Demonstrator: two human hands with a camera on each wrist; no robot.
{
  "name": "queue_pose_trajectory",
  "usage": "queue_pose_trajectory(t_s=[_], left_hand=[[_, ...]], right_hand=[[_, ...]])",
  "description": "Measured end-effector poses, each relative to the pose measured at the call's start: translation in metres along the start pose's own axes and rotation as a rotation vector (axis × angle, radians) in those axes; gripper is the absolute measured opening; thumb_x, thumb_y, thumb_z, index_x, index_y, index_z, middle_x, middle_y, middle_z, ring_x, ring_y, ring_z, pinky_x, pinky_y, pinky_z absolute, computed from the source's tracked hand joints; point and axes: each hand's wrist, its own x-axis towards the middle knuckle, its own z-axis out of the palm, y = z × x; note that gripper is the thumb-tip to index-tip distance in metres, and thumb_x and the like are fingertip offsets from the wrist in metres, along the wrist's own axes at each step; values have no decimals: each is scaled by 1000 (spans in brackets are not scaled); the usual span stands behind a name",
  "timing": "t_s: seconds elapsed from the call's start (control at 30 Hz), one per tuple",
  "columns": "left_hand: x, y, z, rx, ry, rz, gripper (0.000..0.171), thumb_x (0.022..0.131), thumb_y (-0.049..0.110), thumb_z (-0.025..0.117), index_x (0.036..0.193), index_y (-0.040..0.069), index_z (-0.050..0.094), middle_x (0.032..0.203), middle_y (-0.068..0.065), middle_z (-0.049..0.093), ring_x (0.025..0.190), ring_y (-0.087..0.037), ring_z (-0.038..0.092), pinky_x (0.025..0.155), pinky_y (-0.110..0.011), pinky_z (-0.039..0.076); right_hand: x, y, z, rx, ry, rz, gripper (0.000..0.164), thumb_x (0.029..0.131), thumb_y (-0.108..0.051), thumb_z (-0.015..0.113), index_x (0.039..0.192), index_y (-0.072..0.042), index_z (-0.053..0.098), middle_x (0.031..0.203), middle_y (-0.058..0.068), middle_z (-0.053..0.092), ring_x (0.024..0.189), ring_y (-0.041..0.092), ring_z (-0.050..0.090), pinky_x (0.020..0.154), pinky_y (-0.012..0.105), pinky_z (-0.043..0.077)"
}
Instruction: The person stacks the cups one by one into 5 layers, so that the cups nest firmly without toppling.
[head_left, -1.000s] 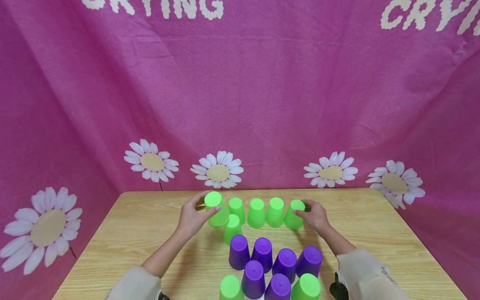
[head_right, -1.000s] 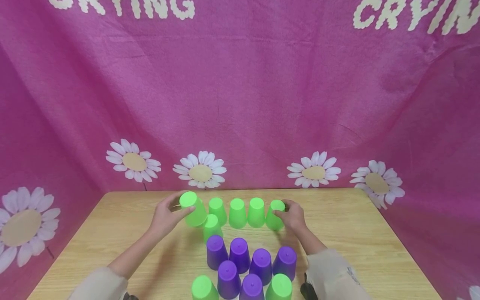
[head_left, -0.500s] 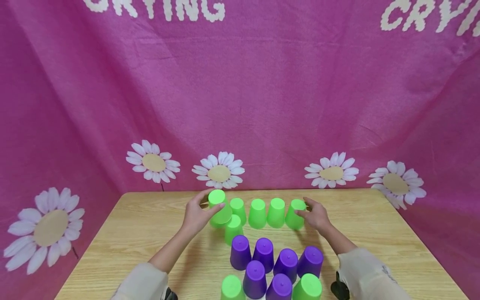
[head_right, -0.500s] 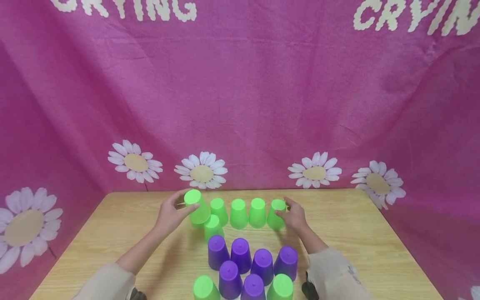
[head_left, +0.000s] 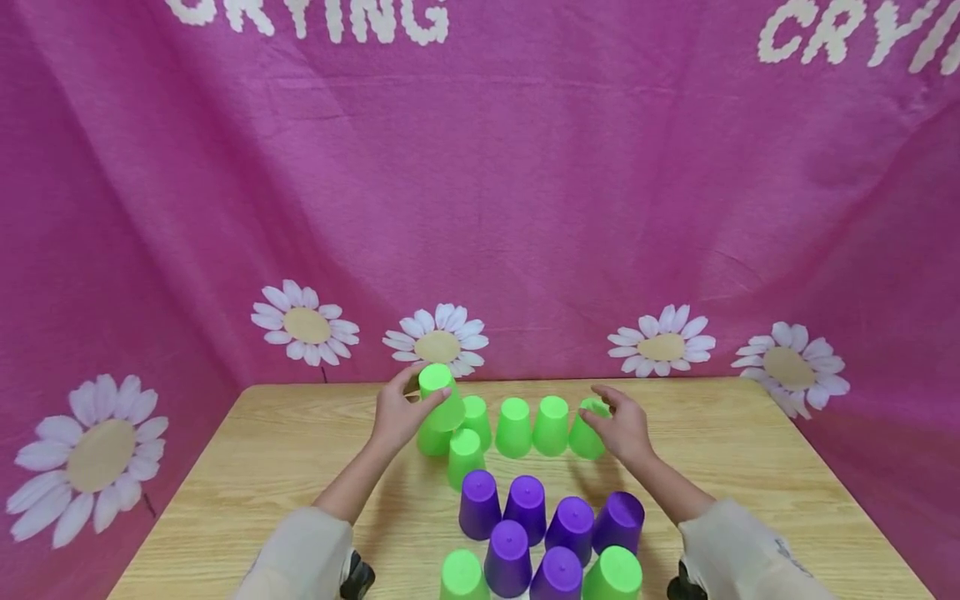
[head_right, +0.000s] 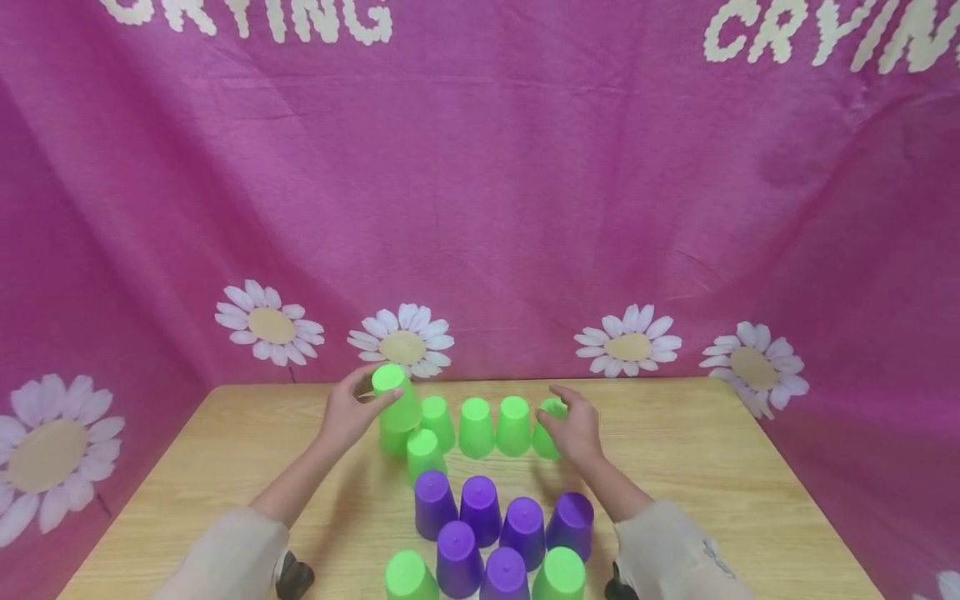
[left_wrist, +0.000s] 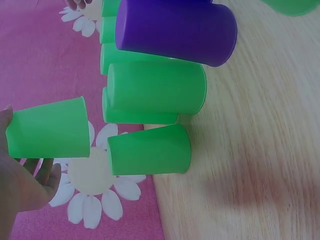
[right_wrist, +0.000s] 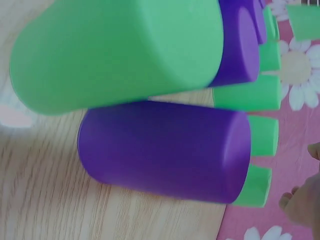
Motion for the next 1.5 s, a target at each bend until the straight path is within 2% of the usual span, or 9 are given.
queue_pose_trajectory(t_s=[0.17,0.33,0.57,0.93,1.3,1.5], left_hand=[[6,1,2,3,8,-10,45,76,12,75,118,1,60,108,-20,66,100,-32,62,82,-39,51],[11,-2,3,11,16,-25,46,76,11,75,118,-1,59,107,-21,66,99,-32,62,79,-33,50],[15,-5,8,4,10,-31,48,77,12,74,119,-4,58,110,-23,65,101,-34,61,85,-42,52],[16,-3,15,23,15,-48,48,77,12,73,119,-4,57,111,-25,63,103,-36,60,88,-43,51],[19,-9,20,47,19,-61,48,77,14,74,119,-4,57,113,-25,62,105,-37,58,92,-45,49],[21,-14,23,48,34,-39,45,77,13,74,116,-4,58,110,-25,63,103,-37,59,91,-45,49]], right_hand=[[-8,-13,7,46,-45,-32,40,80,0,65,117,12,55,120,30,56,112,43,53,97,47,45],[-19,-22,17,109,-85,-31,40,80,-1,67,117,11,57,119,29,58,112,42,55,97,46,46],[-31,-28,31,200,-120,-24,41,79,-1,69,116,11,57,119,28,59,112,41,55,98,45,46],[-40,-37,54,299,-170,-52,43,76,-2,72,115,11,58,115,28,61,109,41,56,94,45,48],[-45,-55,72,321,-214,-44,43,76,-4,73,114,10,58,115,27,61,110,41,56,96,45,47],[-44,-59,86,292,-233,-63,47,75,-6,74,115,12,57,116,28,60,110,41,56,95,46,47]])
